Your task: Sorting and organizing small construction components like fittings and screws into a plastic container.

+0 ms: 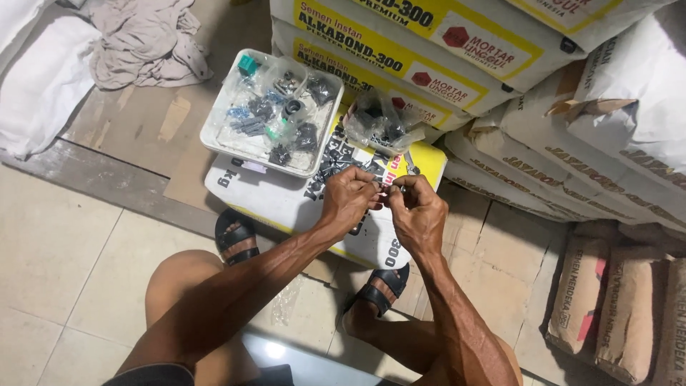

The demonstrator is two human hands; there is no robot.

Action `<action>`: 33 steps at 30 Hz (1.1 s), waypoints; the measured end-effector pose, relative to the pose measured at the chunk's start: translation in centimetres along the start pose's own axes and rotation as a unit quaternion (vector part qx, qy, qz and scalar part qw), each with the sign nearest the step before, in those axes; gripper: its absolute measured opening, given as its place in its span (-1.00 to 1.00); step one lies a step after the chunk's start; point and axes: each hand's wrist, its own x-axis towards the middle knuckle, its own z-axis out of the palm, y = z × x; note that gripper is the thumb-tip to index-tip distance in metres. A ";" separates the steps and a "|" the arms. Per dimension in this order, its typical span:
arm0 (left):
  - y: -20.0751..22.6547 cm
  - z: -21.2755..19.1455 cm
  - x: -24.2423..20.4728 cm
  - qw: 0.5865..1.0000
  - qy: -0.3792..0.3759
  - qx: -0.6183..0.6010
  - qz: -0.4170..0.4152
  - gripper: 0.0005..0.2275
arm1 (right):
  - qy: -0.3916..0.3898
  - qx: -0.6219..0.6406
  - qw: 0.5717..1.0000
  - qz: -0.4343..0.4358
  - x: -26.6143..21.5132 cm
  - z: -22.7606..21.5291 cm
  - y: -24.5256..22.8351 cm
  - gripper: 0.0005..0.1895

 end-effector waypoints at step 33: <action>2.6 -1.8 2.8 0.940 -0.147 0.246 0.183 -0.86 | -0.151 0.160 0.975 0.035 2.7 0.4 3.5 -0.75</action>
